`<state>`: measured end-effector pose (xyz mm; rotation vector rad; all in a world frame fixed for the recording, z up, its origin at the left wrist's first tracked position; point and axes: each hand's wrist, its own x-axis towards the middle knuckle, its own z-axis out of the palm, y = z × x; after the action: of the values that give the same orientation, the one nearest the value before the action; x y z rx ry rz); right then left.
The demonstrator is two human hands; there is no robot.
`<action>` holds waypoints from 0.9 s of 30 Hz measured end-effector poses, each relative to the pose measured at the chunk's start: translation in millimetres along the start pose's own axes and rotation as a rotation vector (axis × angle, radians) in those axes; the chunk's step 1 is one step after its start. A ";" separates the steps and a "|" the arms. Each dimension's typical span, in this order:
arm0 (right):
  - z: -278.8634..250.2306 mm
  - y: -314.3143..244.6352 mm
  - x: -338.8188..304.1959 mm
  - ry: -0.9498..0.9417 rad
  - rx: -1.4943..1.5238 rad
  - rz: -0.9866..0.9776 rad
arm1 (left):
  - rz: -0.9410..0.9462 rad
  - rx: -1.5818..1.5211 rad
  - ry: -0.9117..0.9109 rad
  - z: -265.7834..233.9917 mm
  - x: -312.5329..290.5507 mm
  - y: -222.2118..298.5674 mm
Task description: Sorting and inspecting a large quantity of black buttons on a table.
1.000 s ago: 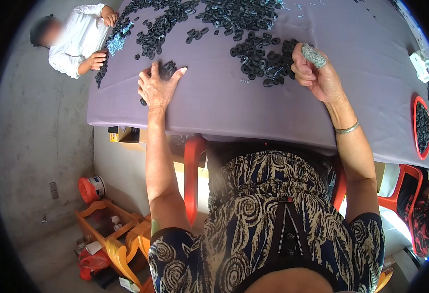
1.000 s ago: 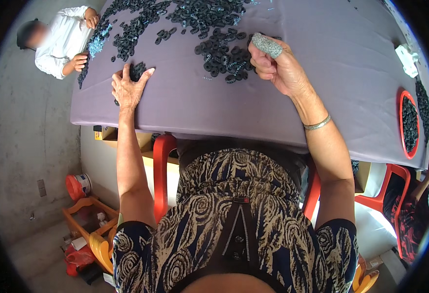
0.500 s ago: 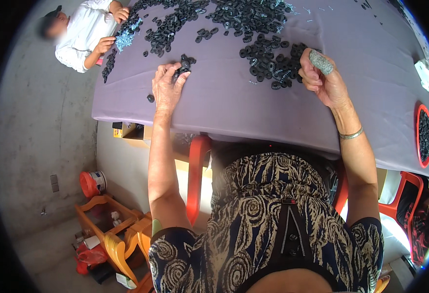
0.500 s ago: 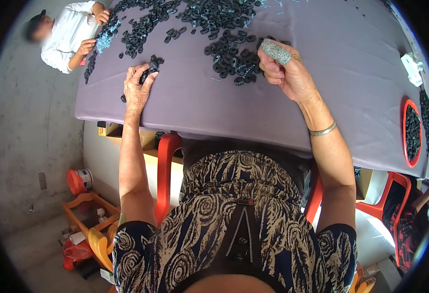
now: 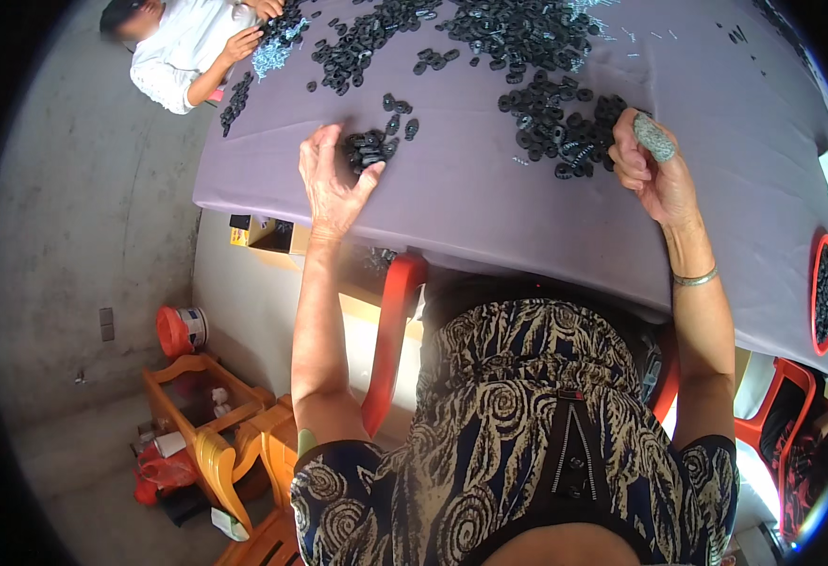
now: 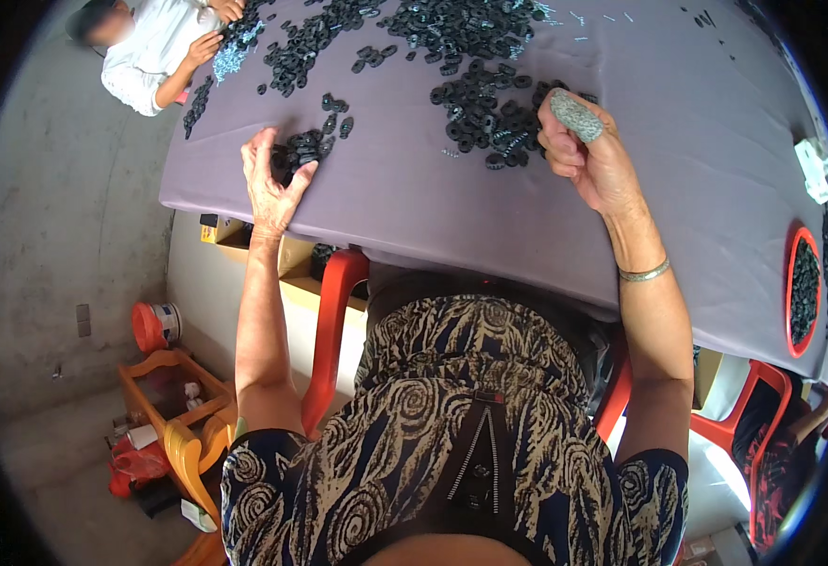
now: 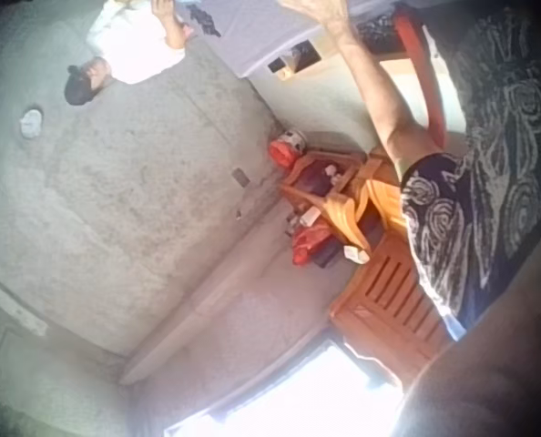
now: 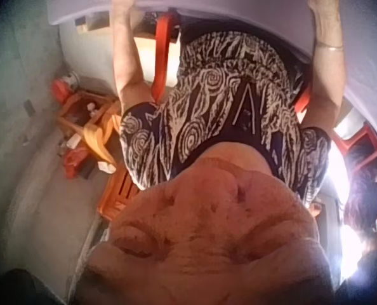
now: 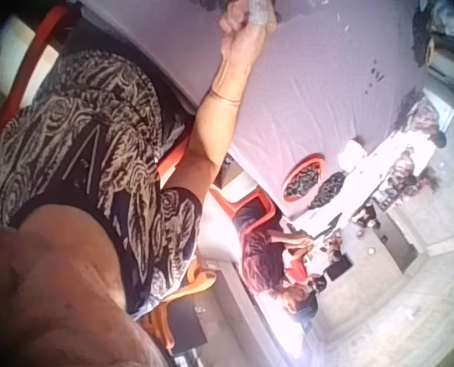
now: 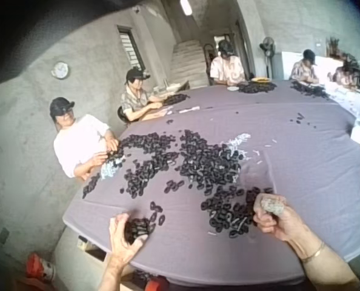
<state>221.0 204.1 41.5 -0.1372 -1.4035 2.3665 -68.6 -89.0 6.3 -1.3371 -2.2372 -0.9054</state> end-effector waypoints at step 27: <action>3.1 2.2 -2.4 0.007 -0.014 0.013 | -0.289 0.067 -0.105 45.1 18.3 22.8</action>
<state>221.8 199.8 40.9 -0.1586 -1.4202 2.3646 -57.1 -38.3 -7.5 -1.0721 -2.5647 -0.8618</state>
